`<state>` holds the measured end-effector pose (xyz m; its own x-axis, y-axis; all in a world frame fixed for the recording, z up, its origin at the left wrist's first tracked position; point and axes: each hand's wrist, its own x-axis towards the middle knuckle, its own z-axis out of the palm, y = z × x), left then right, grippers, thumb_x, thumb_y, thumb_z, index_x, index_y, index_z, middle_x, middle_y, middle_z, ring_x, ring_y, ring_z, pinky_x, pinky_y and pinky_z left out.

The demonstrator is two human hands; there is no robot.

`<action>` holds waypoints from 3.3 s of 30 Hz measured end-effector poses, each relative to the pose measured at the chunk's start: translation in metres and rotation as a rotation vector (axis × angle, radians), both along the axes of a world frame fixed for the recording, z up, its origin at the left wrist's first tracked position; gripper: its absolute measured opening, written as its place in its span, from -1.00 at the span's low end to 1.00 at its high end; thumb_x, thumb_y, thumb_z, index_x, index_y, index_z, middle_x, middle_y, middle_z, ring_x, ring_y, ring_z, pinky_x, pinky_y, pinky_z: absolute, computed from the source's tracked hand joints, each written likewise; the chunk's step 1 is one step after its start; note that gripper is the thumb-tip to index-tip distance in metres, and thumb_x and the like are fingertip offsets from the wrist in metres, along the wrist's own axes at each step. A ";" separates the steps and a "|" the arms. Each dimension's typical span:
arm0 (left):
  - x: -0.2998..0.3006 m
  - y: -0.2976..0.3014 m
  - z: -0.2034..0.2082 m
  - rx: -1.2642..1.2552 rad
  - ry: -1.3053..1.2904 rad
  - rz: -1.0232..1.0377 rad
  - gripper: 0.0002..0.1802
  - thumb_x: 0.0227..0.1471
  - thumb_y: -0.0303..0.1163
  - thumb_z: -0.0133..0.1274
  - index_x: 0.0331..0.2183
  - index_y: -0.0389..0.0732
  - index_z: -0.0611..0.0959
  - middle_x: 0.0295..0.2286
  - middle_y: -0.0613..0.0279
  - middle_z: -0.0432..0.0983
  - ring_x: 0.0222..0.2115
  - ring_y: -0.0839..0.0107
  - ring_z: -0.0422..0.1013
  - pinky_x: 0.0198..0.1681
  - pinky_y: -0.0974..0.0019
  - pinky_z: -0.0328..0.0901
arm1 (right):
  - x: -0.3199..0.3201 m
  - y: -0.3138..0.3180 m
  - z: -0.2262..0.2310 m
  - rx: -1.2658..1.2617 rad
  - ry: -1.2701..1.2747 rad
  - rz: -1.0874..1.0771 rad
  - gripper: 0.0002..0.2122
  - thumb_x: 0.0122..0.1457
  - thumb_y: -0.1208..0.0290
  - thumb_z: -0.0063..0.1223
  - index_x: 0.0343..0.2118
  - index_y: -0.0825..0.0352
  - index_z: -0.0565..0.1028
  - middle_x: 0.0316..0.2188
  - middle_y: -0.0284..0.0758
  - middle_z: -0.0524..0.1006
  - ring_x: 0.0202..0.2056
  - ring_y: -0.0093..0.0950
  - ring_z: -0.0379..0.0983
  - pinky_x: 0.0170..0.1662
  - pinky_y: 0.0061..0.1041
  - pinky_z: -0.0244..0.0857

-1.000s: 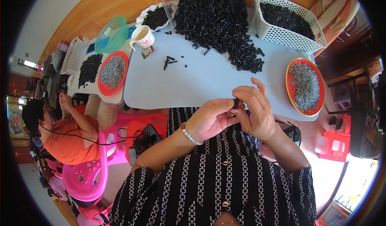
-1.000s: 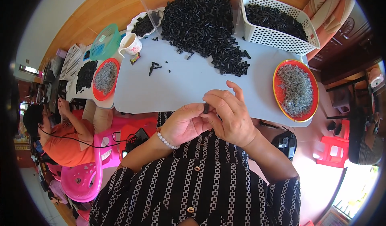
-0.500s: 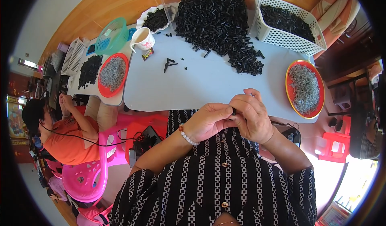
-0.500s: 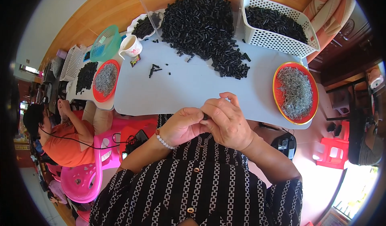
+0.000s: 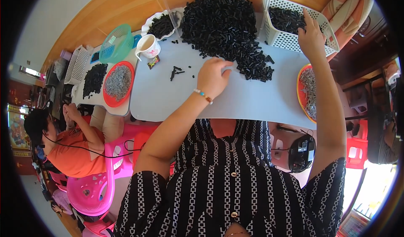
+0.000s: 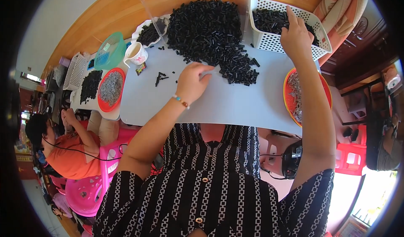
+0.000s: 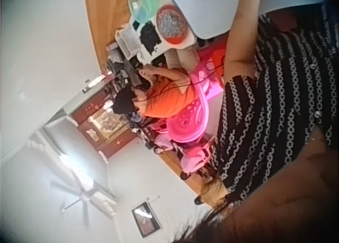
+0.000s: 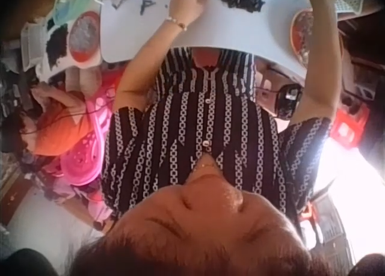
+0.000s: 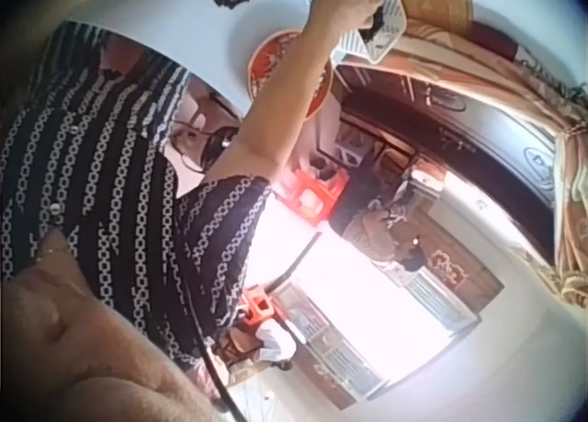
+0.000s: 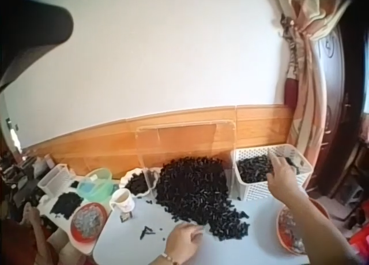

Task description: The person assembles small black plastic components by hand at a workbench workstation.

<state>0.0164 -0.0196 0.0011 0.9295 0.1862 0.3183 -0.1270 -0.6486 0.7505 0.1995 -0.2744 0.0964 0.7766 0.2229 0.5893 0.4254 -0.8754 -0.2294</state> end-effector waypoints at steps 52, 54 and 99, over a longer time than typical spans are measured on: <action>-0.076 -0.027 0.016 -1.140 0.451 -0.306 -0.83 0.09 -0.39 0.07 -0.24 -0.21 0.59 -0.36 0.33 0.56 -0.47 0.65 0.35 -0.32 0.54 0.29 | -0.144 -0.057 -0.053 0.550 0.538 0.241 -0.89 0.12 0.56 0.00 -0.30 0.37 0.53 -0.47 -0.34 0.53 -0.38 -0.61 0.43 -0.27 -0.65 0.28; -0.073 -0.035 0.013 -1.159 0.457 -0.280 -0.84 0.10 -0.41 0.05 -0.24 -0.21 0.59 -0.35 0.31 0.54 -0.44 0.62 0.37 -0.31 0.52 0.31 | -0.159 -0.029 -0.057 0.713 0.718 0.384 -0.89 0.13 0.55 0.01 -0.30 0.41 0.53 -0.44 -0.41 0.52 -0.37 -0.67 0.38 -0.26 -0.66 0.26; -0.045 -0.033 0.010 -0.910 0.508 -0.367 -0.82 0.09 -0.40 0.07 -0.25 -0.25 0.63 -0.50 0.44 0.49 -0.54 0.69 0.33 -0.48 0.57 0.27 | -0.172 0.044 -0.083 1.132 1.411 0.555 -0.74 0.09 0.55 0.08 -0.14 0.42 0.41 -0.38 -0.38 0.54 -0.44 -0.69 0.32 -0.38 -0.70 0.17</action>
<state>-0.0284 -0.0524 0.0106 0.9599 -0.1574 -0.2320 0.2596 0.1862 0.9476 0.0276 -0.2303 0.0138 0.7422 0.6000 -0.2985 -0.4193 0.0684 -0.9053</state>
